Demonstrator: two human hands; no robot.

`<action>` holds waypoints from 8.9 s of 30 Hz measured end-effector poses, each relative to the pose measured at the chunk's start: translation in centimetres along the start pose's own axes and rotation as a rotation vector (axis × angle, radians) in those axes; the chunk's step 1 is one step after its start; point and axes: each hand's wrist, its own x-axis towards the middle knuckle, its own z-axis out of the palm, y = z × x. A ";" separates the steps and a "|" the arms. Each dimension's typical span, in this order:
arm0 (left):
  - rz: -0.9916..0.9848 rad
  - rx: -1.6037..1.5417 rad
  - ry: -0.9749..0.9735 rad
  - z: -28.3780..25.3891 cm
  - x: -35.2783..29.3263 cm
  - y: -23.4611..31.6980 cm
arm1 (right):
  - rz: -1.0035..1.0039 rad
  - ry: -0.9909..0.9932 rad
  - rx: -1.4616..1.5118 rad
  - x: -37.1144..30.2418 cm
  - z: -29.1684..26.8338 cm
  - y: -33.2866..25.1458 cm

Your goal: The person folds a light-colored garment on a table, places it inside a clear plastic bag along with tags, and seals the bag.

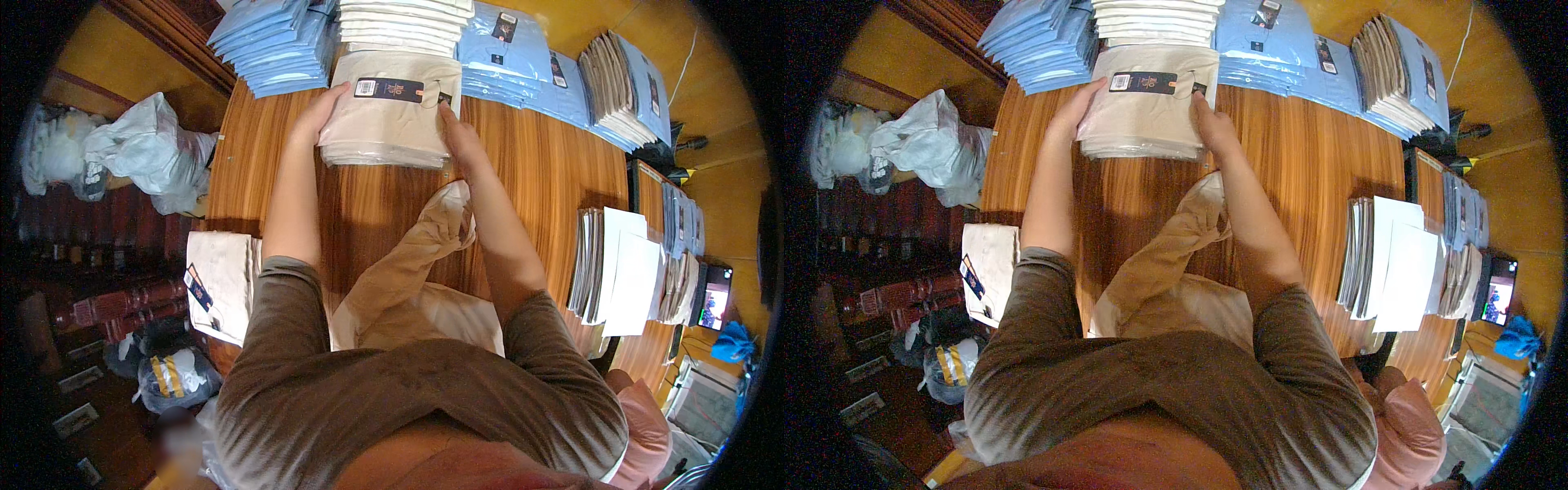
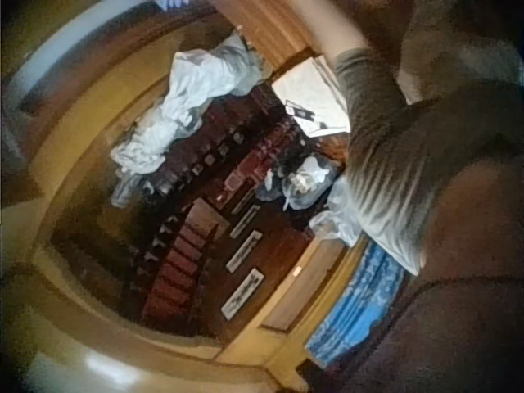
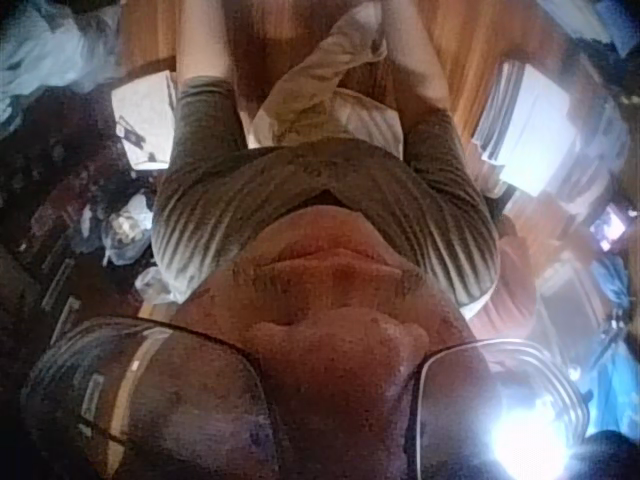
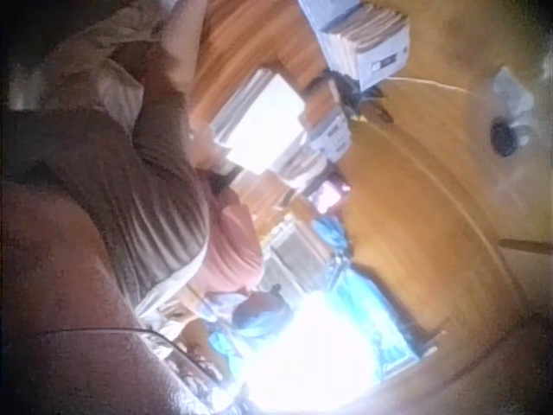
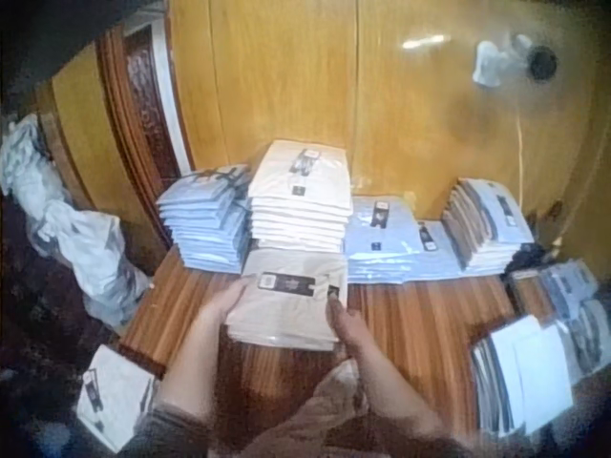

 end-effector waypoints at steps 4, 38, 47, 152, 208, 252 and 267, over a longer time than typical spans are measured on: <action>-0.044 -0.017 0.074 -0.6 -1.5 0.9 | -0.038 -0.002 0.065 1.4 0.0 1.2; 0.719 0.982 0.280 0.7 -22.5 -22.2 | -0.552 0.489 -1.229 -27.6 -11.4 22.4; 0.555 1.170 0.354 6.7 -36.2 -29.5 | -0.308 0.623 -1.140 -34.5 -8.9 27.0; -0.056 -1.129 2.535 26.0 -102.3 -42.0 | 0.774 -1.694 -0.627 -67.1 43.8 33.7; -1.178 -0.911 1.715 18.3 -97.7 -80.2 | -1.125 -2.099 -1.291 -58.2 39.9 40.2; 0.411 -0.011 0.649 5.7 -77.1 -34.6 | -0.805 -1.123 -0.337 -58.8 13.3 14.3; 0.836 0.089 0.025 8.9 -44.9 -22.7 | -0.823 -0.232 0.089 -40.4 1.3 16.1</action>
